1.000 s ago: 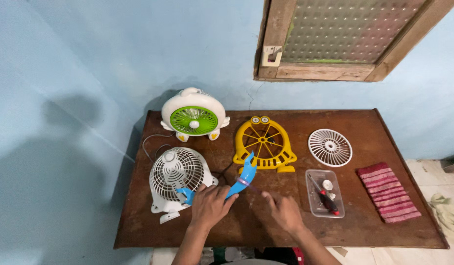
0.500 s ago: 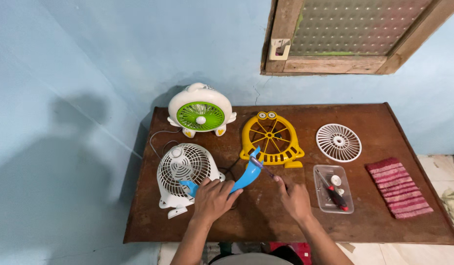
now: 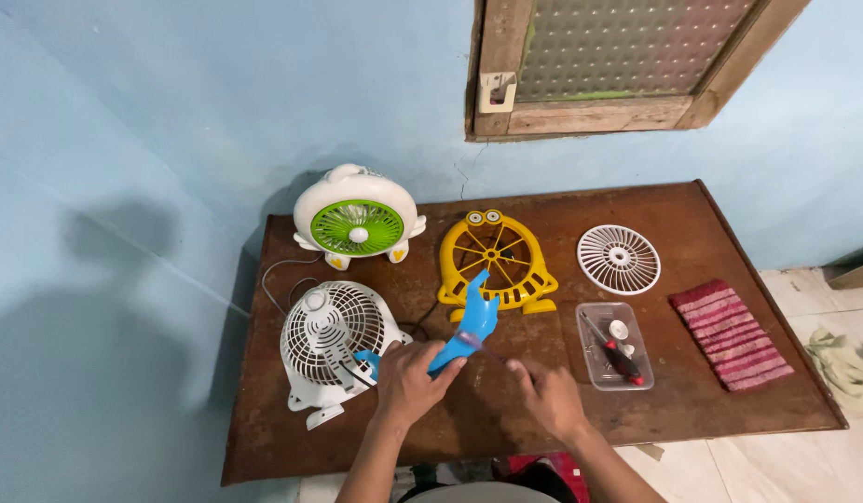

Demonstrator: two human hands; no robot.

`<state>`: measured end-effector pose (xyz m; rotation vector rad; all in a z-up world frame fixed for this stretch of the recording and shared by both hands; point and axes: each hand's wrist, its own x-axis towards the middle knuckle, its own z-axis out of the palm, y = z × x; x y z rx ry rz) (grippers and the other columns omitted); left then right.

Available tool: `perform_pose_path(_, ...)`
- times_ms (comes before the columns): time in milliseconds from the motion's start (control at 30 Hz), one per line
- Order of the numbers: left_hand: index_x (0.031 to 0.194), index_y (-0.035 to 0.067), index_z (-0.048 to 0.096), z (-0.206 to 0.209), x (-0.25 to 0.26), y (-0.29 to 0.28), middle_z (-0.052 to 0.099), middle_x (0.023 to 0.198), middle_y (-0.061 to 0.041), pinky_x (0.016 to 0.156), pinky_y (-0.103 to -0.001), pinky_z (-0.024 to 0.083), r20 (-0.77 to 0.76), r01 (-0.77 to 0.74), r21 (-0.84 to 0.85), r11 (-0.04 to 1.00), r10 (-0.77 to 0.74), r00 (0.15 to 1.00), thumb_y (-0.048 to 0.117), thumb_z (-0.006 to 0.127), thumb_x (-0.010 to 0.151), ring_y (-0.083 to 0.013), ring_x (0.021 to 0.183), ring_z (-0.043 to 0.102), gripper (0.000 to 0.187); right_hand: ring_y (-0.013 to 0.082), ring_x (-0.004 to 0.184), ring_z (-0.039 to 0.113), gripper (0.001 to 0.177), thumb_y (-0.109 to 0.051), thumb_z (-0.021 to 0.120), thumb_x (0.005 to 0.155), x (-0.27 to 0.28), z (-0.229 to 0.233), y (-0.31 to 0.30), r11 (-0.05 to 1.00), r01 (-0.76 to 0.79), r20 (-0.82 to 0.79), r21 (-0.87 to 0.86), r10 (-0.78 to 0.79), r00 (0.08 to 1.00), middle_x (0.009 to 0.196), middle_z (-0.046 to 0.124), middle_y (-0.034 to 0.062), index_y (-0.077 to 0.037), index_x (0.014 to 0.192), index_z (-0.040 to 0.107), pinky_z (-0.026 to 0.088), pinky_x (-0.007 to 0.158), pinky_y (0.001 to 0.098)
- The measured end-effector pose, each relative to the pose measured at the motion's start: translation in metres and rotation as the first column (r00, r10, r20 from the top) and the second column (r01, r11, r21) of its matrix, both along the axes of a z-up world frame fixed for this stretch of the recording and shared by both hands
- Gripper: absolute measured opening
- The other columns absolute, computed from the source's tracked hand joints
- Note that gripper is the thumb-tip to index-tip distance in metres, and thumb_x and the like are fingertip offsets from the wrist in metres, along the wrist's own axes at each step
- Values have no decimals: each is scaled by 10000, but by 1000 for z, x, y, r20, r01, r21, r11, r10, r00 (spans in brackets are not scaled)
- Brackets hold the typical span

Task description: The person assembles a small white fan by inserting the motor and blades into the housing and securing it with a screwdriver. They then attach a yellow fan frame and use a toothbrush to clean a blue plastic part.

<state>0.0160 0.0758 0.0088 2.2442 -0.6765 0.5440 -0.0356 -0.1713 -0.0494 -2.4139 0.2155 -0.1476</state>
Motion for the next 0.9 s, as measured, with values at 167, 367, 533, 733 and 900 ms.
perform_pose_path(167,933,100,717,-1,1,-9,708,706,-71,549,-391,497,-76,-15,-209,978,-1,997,261,827,794,-266,597,655,240,403,523,592,375,-411,584,966,0,0,-4,996,-26,61,84,21,998,581,606,218,-82,906,756,451,526,476)
perform_pose_path(367,1080,71,711,-17,-1,-8,751,748,-58,547,-332,502,-398,-92,-363,927,-65,915,247,773,863,-175,599,680,286,395,477,527,374,-394,569,981,4,2,1,987,6,38,163,-12,999,565,556,225,-63,900,723,431,511,475)
perform_pose_path(533,1183,41,686,-32,2,-6,744,806,-87,597,-319,516,-370,-69,-415,907,-99,924,216,725,904,-150,673,679,332,407,514,547,398,-409,590,978,6,-3,10,994,5,49,105,-10,999,580,582,219,-56,838,708,416,514,484)
perform_pose_path(733,1206,51,679,-32,-1,-7,747,835,-74,592,-323,482,-467,-110,-506,855,-165,869,204,670,944,-136,667,618,304,442,532,545,376,-389,597,973,5,-9,12,990,-78,32,114,75,997,596,577,231,-53,840,699,441,525,494)
perform_pose_path(900,1198,87,649,-28,0,-4,715,794,-61,578,-331,486,-476,-89,-413,906,-132,870,202,681,933,-147,647,631,291,438,601,620,397,-415,617,965,4,-6,14,991,-129,106,-18,130,986,611,615,224,-67,802,713,467,554,498)
